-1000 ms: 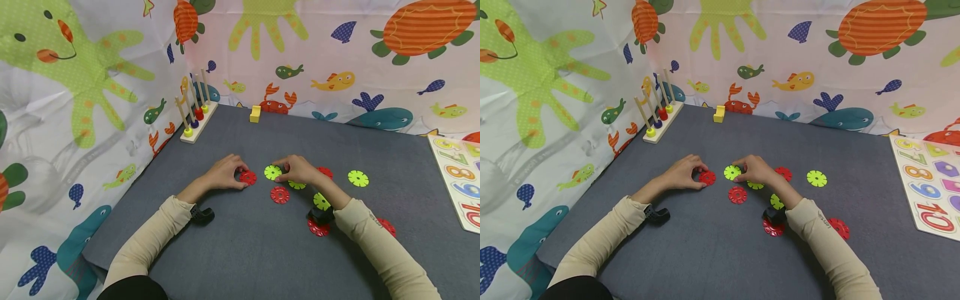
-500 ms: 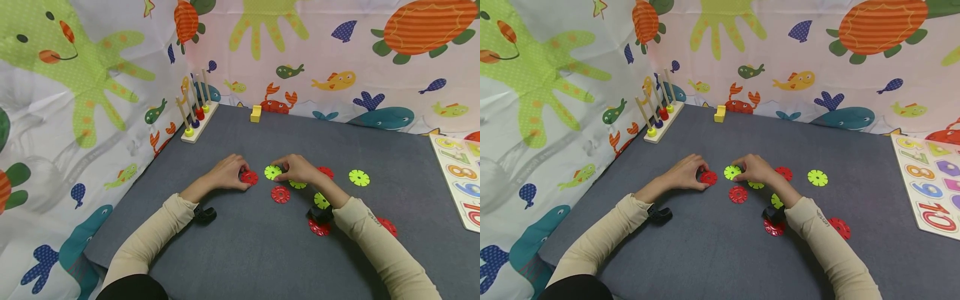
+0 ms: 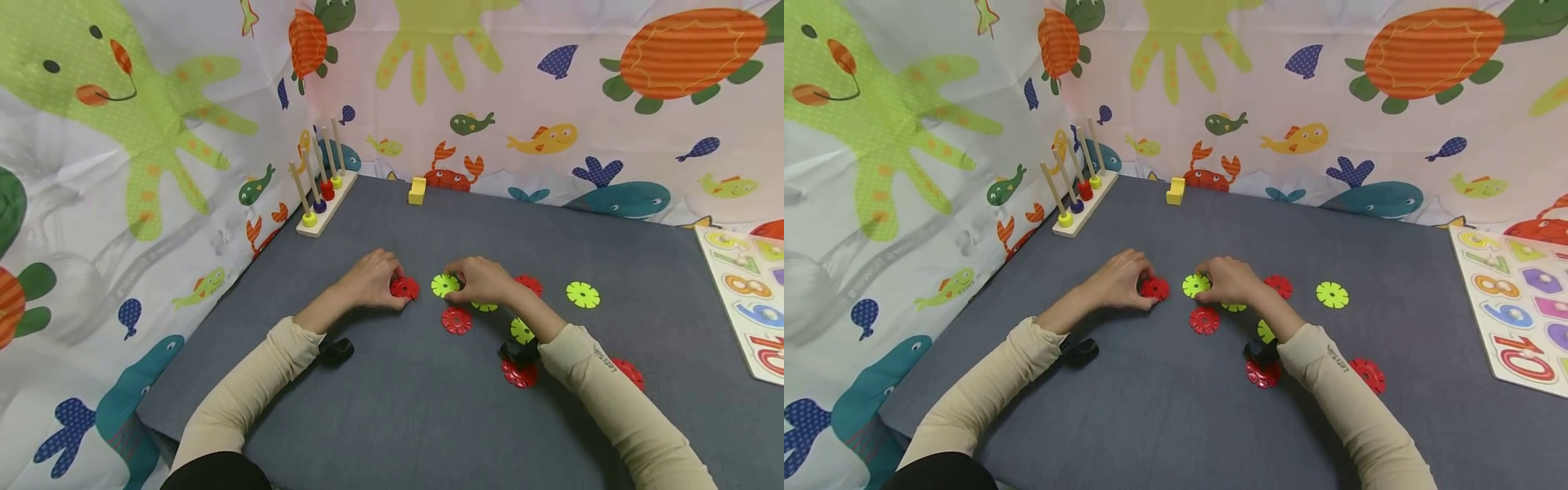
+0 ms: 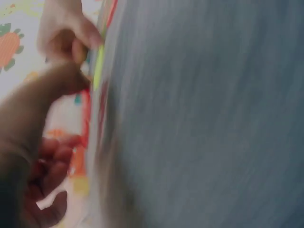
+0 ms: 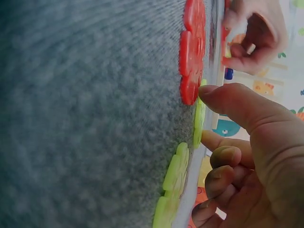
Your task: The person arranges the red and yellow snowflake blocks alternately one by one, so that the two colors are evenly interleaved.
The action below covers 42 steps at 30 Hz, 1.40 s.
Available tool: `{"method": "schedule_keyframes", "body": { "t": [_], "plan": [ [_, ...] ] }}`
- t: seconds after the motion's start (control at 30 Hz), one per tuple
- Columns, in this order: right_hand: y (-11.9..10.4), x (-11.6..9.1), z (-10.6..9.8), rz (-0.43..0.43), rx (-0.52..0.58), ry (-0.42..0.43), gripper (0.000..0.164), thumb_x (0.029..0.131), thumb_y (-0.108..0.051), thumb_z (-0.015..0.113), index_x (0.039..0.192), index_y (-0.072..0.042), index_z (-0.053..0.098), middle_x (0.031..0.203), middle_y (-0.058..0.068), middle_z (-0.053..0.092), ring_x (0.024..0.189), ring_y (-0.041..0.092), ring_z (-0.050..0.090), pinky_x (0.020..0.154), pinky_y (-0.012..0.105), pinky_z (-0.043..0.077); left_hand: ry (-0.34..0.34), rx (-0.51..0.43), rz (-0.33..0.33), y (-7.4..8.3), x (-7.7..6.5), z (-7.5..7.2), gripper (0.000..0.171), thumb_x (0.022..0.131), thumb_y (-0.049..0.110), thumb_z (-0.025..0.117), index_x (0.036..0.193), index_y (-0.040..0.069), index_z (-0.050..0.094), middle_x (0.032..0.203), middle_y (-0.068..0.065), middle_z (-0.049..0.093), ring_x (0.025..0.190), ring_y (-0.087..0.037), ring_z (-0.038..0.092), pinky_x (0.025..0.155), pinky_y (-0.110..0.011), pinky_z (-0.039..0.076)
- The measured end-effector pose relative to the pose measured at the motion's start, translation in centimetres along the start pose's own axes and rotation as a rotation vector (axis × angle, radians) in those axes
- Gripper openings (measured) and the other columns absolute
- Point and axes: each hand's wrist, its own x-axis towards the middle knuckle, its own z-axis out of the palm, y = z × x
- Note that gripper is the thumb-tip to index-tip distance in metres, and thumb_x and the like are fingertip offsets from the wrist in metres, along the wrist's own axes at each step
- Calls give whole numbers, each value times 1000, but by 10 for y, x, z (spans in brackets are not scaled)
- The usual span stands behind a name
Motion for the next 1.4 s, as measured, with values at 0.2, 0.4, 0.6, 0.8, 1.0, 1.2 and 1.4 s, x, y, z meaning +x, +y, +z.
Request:
{"method": "schedule_keyframes", "body": {
  "t": [0.2,0.4,0.6,0.8,1.0,1.2,1.4],
  "plan": [
    [3,1,2,-6,4,18,44,75,-31,74,112,-10,66,58,-2,37,53,12,33,48,25,19,28,-107,-201,-41,24,-15,47,69,45,68,94,5,66,89,-7,60,83,-21,49,72,-33,41],
    [0,-1,3,-20,6,26,43,75,-30,73,112,-9,65,58,-2,37,53,11,33,48,25,20,64,-216,-422,-85,48,-13,49,74,45,65,97,1,66,95,-12,63,89,-24,53,79,-35,42],
    [-3,-1,5,-20,-10,42,43,75,-31,73,112,-10,65,60,-2,38,55,11,33,49,25,21,57,-244,-469,-105,57,-4,52,76,45,64,101,0,64,101,-14,63,94,-27,53,86,-38,41],
    [-4,10,-3,-34,0,60,43,74,-30,74,111,-8,66,59,-3,37,53,9,30,47,24,19,60,-306,-485,-110,53,9,49,75,40,71,103,1,62,100,-13,60,92,-25,53,85,-36,42],
    [-10,48,-17,-12,-4,147,44,75,-31,73,111,-6,66,63,0,42,55,12,35,47,25,22,105,-438,-513,-110,49,12,49,72,33,77,106,1,62,97,-12,58,89,-22,50,82,-35,40],
    [-11,94,-11,122,75,186,48,78,-33,70,115,-3,63,79,6,56,68,17,45,53,26,33,137,-507,-506,-110,45,13,45,72,27,78,107,2,65,98,-12,61,88,-21,52,80,-32,41],
    [-12,124,2,231,138,245,50,78,-35,69,117,-4,62,93,10,62,79,21,52,66,33,42,138,-499,-496,-111,44,11,42,73,27,78,107,4,67,94,-11,56,85,-20,48,74,-28,37]
  ]
}}
